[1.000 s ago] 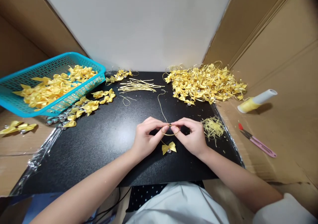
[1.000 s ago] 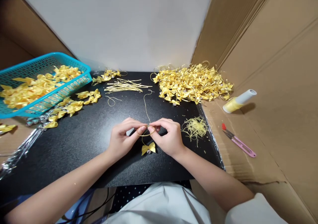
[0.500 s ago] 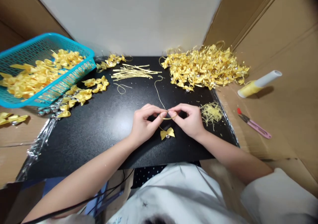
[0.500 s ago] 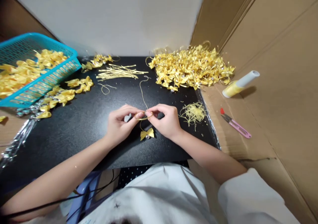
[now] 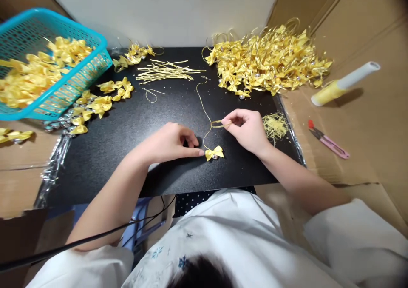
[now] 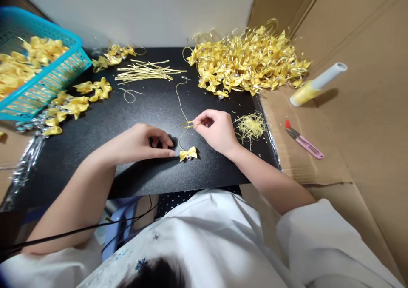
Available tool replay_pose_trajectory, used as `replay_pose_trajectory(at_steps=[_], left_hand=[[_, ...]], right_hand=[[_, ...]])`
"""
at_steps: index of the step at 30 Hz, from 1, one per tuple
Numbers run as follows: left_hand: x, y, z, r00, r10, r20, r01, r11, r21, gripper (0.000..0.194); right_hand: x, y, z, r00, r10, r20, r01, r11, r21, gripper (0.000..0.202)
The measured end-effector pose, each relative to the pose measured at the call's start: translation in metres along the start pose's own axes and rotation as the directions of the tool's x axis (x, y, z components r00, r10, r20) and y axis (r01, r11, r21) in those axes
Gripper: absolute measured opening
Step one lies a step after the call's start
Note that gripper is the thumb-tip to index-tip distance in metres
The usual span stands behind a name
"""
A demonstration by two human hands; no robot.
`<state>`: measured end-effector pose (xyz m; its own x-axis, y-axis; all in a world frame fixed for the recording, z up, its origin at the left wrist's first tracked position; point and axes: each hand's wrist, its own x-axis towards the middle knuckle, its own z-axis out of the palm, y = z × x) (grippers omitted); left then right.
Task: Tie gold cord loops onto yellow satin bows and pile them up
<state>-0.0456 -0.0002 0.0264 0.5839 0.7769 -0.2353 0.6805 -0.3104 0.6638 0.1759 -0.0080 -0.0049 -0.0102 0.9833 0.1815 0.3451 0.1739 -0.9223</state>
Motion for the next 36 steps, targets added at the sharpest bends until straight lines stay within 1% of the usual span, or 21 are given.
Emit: replay_pose_trajectory(at_steps=[1, 2, 3, 5, 7, 9, 11, 12, 13, 16, 17, 19, 22, 25, 27, 29, 30, 31, 34, 35, 36], left_hand=[[-0.002, 0.001, -0.002, 0.999, -0.009, 0.034, 0.009, 1.0, -0.002, 0.029], [-0.004, 0.003, -0.003, 0.999, -0.008, 0.04, 0.008, 1.0, 0.002, 0.029], [-0.006, 0.006, -0.001, 1.0, -0.001, 0.029, 0.001, 1.0, 0.013, 0.029], [-0.007, 0.013, 0.007, 1.0, 0.008, -0.029, -0.006, 0.999, 0.051, 0.03], [-0.006, 0.019, 0.019, 0.995, -0.003, -0.101, 0.013, 0.995, 0.096, 0.03], [-0.006, 0.024, 0.031, 0.987, -0.015, -0.159, 0.035, 0.991, 0.126, 0.026], [-0.006, 0.026, 0.04, 0.983, -0.007, -0.185, 0.033, 0.99, 0.136, 0.022], [-0.006, 0.027, 0.043, 0.982, 0.0, -0.191, 0.027, 0.99, 0.137, 0.02], [-0.006, 0.027, 0.045, 0.981, 0.004, -0.195, 0.023, 0.99, 0.137, 0.019], [-0.007, 0.027, 0.046, 0.978, -0.009, -0.209, 0.027, 0.996, 0.086, 0.017], [-0.007, 0.026, 0.045, 0.978, -0.018, -0.207, 0.026, 0.999, 0.034, 0.016], [-0.004, 0.022, 0.04, 0.98, -0.041, -0.194, 0.016, 0.992, -0.127, 0.016], [0.007, 0.014, 0.032, 0.982, -0.097, -0.165, 0.019, 0.908, -0.419, 0.019], [0.024, 0.007, 0.025, 0.971, -0.166, -0.17, 0.025, 0.784, -0.62, 0.024], [0.033, 0.005, 0.023, 0.952, -0.212, -0.223, 0.005, 0.736, -0.677, 0.026], [0.037, 0.004, 0.02, 0.925, -0.262, -0.275, 0.005, 0.733, -0.681, 0.023], [0.037, 0.004, 0.018, 0.92, -0.284, -0.268, 0.033, 0.741, -0.671, 0.023], [0.036, 0.003, 0.017, 0.926, -0.301, -0.229, 0.081, 0.748, -0.658, 0.025], [0.029, 0.001, 0.012, 0.956, -0.294, 0.005, 0.227, 0.726, -0.65, 0.033], [0.027, 0.0, 0.012, 0.961, -0.268, 0.067, 0.243, 0.703, -0.668, 0.032], [0.025, 0.0, 0.013, 0.966, -0.235, 0.104, 0.239, 0.674, -0.699, 0.031]], right_hand=[[0.002, 0.001, -0.001, 1.0, 0.018, -0.002, -0.018, 1.0, 0.007, 0.006], [0.003, 0.002, -0.003, 0.999, 0.038, 0.005, -0.038, 0.999, 0.011, 0.005], [0.003, 0.002, -0.005, 0.998, 0.06, 0.029, -0.06, 0.998, 0.012, 0.005], [0.001, 0.0, -0.009, 0.983, 0.117, 0.139, -0.118, 0.993, -0.001, 0.005], [-0.006, -0.005, -0.014, 0.935, 0.201, 0.293, -0.2, 0.979, -0.033, 0.007], [-0.015, -0.009, -0.018, 0.864, 0.299, 0.406, -0.294, 0.953, -0.076, 0.01], [-0.024, -0.012, -0.021, 0.813, 0.377, 0.444, -0.375, 0.922, -0.097, 0.01], [-0.027, -0.012, -0.021, 0.803, 0.398, 0.443, -0.402, 0.911, -0.09, 0.009], [-0.03, -0.012, -0.02, 0.804, 0.402, 0.438, -0.415, 0.907, -0.07, 0.008], [-0.034, -0.01, -0.015, 0.833, 0.357, 0.423, -0.412, 0.91, 0.042, 0.004], [-0.034, -0.009, -0.013, 0.844, 0.338, 0.416, -0.406, 0.91, 0.086, 0.005], [-0.031, -0.009, -0.01, 0.864, 0.312, 0.396, -0.4, 0.902, 0.162, 0.009], [-0.02, -0.008, -0.007, 0.886, 0.28, 0.369, -0.379, 0.896, 0.232, 0.015], [-0.006, -0.004, -0.006, 0.901, 0.256, 0.351, -0.351, 0.905, 0.24, 0.017], [0.002, 0.0, -0.004, 0.913, 0.258, 0.316, -0.346, 0.9, 0.265, 0.019], [0.007, 0.004, -0.002, 0.921, 0.283, 0.268, -0.363, 0.872, 0.327, 0.021], [0.008, 0.006, -0.001, 0.921, 0.301, 0.249, -0.377, 0.851, 0.367, 0.023], [0.008, 0.007, -0.001, 0.919, 0.317, 0.235, -0.39, 0.826, 0.407, 0.024], [0.004, 0.008, -0.001, 0.912, 0.352, 0.21, -0.409, 0.747, 0.523, 0.027], [0.003, 0.007, -0.001, 0.909, 0.361, 0.208, -0.413, 0.722, 0.555, 0.028], [0.002, 0.007, -0.001, 0.907, 0.368, 0.207, -0.416, 0.699, 0.582, 0.028]])
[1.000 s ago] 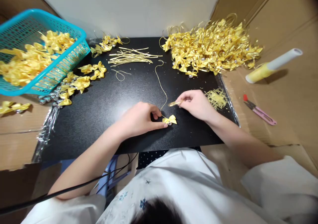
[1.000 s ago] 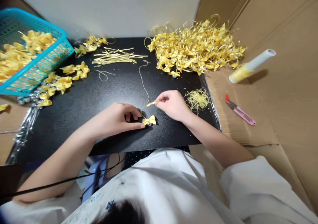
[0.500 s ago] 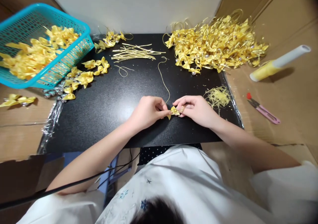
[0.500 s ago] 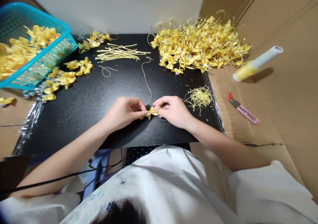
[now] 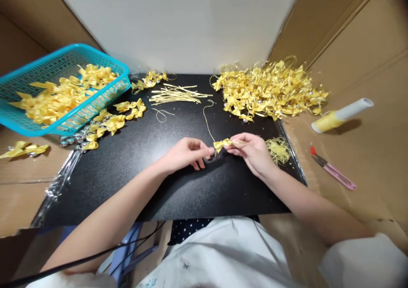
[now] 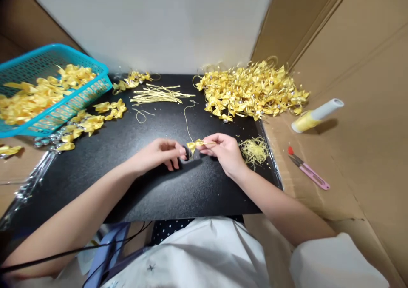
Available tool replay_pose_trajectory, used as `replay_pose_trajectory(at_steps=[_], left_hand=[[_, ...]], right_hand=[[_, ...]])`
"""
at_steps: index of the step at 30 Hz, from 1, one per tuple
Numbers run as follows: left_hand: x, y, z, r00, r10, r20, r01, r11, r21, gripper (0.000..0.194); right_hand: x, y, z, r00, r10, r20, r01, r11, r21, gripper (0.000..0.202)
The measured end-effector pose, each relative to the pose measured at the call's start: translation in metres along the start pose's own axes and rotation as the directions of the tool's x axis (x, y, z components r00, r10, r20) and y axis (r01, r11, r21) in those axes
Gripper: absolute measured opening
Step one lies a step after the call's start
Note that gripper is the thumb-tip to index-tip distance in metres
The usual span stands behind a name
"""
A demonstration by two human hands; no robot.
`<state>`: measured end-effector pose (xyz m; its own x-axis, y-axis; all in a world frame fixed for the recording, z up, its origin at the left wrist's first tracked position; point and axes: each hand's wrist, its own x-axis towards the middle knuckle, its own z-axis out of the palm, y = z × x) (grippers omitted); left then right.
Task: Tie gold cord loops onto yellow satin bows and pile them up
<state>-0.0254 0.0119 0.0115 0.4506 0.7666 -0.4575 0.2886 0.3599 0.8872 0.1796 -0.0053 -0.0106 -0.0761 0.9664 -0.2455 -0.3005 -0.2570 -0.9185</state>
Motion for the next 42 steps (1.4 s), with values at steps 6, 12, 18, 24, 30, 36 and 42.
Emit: replay_pose_trajectory(at_steps=[6, 12, 18, 24, 30, 36, 42], left_hand=[[0.003, -0.013, 0.014, 0.997, 0.081, -0.01, -0.08, 0.935, -0.345, 0.033], [0.005, -0.016, 0.02, 0.992, 0.1, -0.075, -0.12, 0.932, -0.342, 0.031], [0.005, -0.014, 0.024, 0.975, 0.222, -0.029, -0.223, 0.945, -0.241, 0.039], [0.004, -0.007, 0.007, 0.993, 0.111, 0.026, -0.109, 0.99, -0.09, 0.019], [0.012, -0.005, -0.01, 0.989, 0.099, -0.11, -0.111, 0.988, -0.108, 0.03], [0.015, -0.003, -0.009, 0.903, 0.314, -0.294, -0.356, 0.929, -0.102, 0.029], [0.018, -0.01, -0.021, 0.805, 0.547, -0.229, -0.49, 0.831, 0.261, 0.043]], right_hand=[[-0.005, 0.003, 0.003, 1.0, 0.014, 0.026, -0.017, 0.995, 0.1, 0.028], [-0.008, 0.002, 0.007, 0.997, 0.064, 0.036, -0.068, 0.991, 0.112, 0.026], [-0.004, 0.0, 0.001, 0.998, 0.042, 0.039, -0.045, 0.995, 0.09, 0.017], [0.004, -0.003, -0.009, 1.0, -0.013, 0.018, 0.014, 0.999, -0.05, 0.009], [0.006, -0.004, -0.01, 0.996, 0.07, 0.052, -0.061, 0.986, -0.158, 0.014], [0.003, -0.007, -0.006, 0.991, 0.129, 0.036, -0.122, 0.982, -0.147, 0.015], [0.0, -0.007, -0.002, 0.978, 0.205, 0.02, -0.203, 0.976, -0.077, 0.013]])
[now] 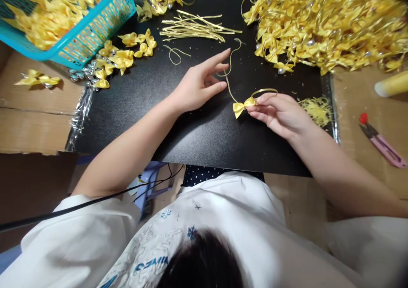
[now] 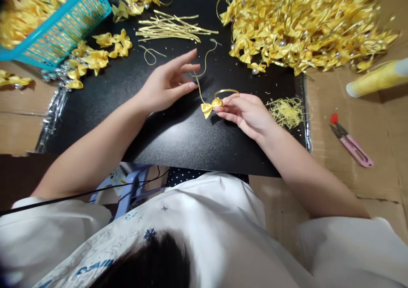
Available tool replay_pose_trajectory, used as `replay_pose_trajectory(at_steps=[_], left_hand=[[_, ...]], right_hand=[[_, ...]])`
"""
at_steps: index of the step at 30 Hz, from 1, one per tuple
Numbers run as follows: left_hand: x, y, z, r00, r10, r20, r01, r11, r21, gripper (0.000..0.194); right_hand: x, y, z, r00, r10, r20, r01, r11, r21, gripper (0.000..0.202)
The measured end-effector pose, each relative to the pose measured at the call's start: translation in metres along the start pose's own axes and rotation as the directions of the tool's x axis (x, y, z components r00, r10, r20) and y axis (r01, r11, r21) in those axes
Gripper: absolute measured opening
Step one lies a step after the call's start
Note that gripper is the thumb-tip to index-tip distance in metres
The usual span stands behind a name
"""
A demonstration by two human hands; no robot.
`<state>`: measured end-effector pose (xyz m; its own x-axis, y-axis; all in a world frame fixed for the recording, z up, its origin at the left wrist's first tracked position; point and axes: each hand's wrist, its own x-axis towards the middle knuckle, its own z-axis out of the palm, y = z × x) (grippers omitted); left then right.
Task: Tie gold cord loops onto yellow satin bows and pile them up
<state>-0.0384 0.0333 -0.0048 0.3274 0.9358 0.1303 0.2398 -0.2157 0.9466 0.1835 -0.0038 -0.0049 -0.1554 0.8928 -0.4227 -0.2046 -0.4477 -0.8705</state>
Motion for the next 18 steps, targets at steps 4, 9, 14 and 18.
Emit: replay_pose_trajectory(at_steps=[4, 9, 14, 18], left_hand=[[-0.007, 0.006, 0.001, 0.988, -0.137, -0.072, 0.139, 0.99, 0.03, 0.032], [-0.021, 0.025, 0.017, 0.779, -0.321, 0.539, 0.49, 0.847, -0.204, 0.044], [-0.027, 0.022, 0.034, 0.858, -0.372, 0.356, 0.508, 0.72, -0.473, 0.031], [-0.027, 0.015, 0.037, 0.878, -0.422, 0.226, 0.474, 0.705, -0.528, 0.025]], right_hand=[[0.002, 0.0, -0.001, 1.0, 0.007, -0.016, -0.005, 0.993, 0.118, 0.012], [0.003, 0.0, 0.003, 0.995, 0.1, 0.003, -0.096, 0.951, 0.294, 0.014], [0.002, 0.004, 0.005, 0.993, 0.104, 0.053, -0.116, 0.93, 0.348, 0.012], [0.001, 0.007, 0.004, 0.995, 0.084, 0.062, -0.099, 0.944, 0.315, 0.009]])
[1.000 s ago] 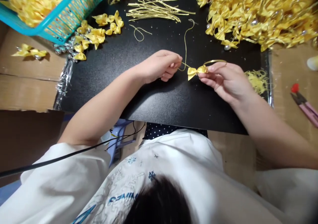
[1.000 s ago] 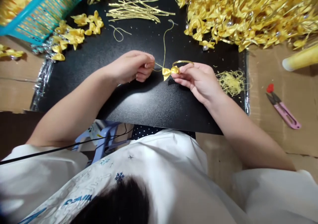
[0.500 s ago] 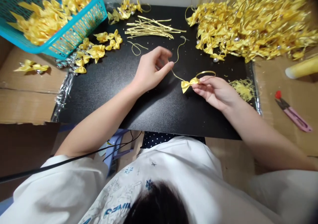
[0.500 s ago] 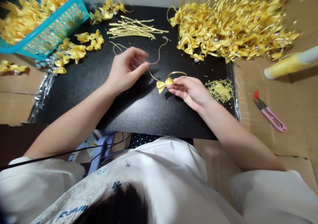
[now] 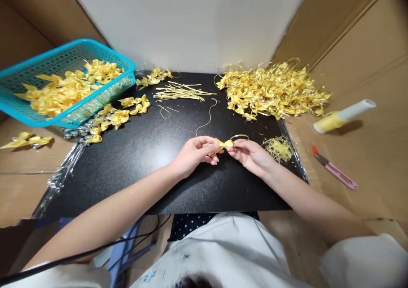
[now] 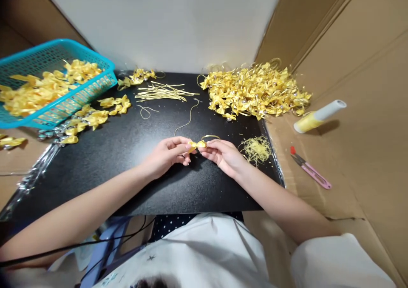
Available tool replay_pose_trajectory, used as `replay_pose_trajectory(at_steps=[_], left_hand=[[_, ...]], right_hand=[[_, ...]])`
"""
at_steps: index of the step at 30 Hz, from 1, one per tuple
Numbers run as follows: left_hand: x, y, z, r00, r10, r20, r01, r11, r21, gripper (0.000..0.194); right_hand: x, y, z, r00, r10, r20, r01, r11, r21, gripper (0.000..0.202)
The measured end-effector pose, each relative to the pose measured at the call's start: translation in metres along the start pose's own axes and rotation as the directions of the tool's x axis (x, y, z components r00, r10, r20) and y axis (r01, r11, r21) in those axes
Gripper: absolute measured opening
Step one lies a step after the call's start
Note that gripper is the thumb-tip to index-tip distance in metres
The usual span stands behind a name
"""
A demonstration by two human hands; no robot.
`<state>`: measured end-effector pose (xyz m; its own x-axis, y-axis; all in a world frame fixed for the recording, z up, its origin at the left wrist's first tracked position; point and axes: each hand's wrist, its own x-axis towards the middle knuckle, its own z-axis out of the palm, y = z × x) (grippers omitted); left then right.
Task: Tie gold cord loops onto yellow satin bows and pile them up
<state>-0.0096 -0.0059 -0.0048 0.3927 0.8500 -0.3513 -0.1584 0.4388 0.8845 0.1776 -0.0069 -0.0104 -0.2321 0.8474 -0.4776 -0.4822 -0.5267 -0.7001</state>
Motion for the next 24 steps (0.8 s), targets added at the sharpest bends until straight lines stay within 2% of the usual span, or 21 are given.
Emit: replay_pose_trajectory(at_steps=[4, 9, 11, 13, 14, 16, 18, 19, 21, 24], left_hand=[[-0.001, 0.0, 0.0, 1.0, 0.01, -0.021, -0.009, 1.0, 0.029, 0.025], [-0.004, 0.001, 0.004, 0.996, 0.078, -0.04, -0.072, 0.99, 0.123, 0.027], [-0.004, 0.001, 0.005, 0.995, 0.085, -0.048, -0.076, 0.985, 0.156, 0.03], [-0.004, 0.001, 0.005, 0.995, 0.091, -0.05, -0.08, 0.979, 0.189, 0.031], [-0.004, 0.0, 0.004, 0.994, 0.098, -0.051, -0.085, 0.974, 0.208, 0.031], [-0.004, -0.002, 0.004, 0.991, 0.123, -0.058, -0.106, 0.965, 0.239, 0.03], [-0.005, -0.004, 0.004, 0.986, 0.148, -0.069, -0.128, 0.962, 0.243, 0.03], [-0.006, -0.005, 0.005, 0.985, 0.154, -0.074, -0.133, 0.963, 0.234, 0.03], [-0.007, -0.006, 0.007, 0.985, 0.153, -0.077, -0.134, 0.969, 0.205, 0.031], [-0.008, -0.006, 0.01, 0.987, 0.146, -0.067, -0.134, 0.979, 0.154, 0.031]], right_hand=[[-0.001, 0.001, 0.0, 0.999, -0.017, 0.028, 0.019, 0.997, -0.069, 0.007], [-0.004, 0.0, 0.0, 0.997, -0.008, 0.075, 0.022, 0.981, -0.192, 0.013], [-0.006, 0.0, 0.0, 0.992, -0.056, 0.11, 0.086, 0.952, -0.293, 0.017], [-0.009, -0.001, 0.0, 0.965, -0.209, 0.157, 0.258, 0.865, -0.43, 0.018], [-0.011, -0.001, 0.0, 0.932, -0.312, 0.185, 0.363, 0.787, -0.499, 0.018], [-0.016, 0.0, 0.001, 0.83, -0.501, 0.246, 0.535, 0.587, -0.607, 0.014], [-0.02, 0.003, 0.002, 0.747, -0.593, 0.3, 0.608, 0.426, -0.67, 0.01], [-0.021, 0.005, 0.003, 0.731, -0.603, 0.319, 0.617, 0.384, -0.687, 0.009], [-0.022, 0.009, 0.004, 0.738, -0.59, 0.326, 0.608, 0.373, -0.701, 0.009], [-0.02, 0.014, 0.004, 0.771, -0.567, 0.29, 0.579, 0.435, -0.69, 0.01]])
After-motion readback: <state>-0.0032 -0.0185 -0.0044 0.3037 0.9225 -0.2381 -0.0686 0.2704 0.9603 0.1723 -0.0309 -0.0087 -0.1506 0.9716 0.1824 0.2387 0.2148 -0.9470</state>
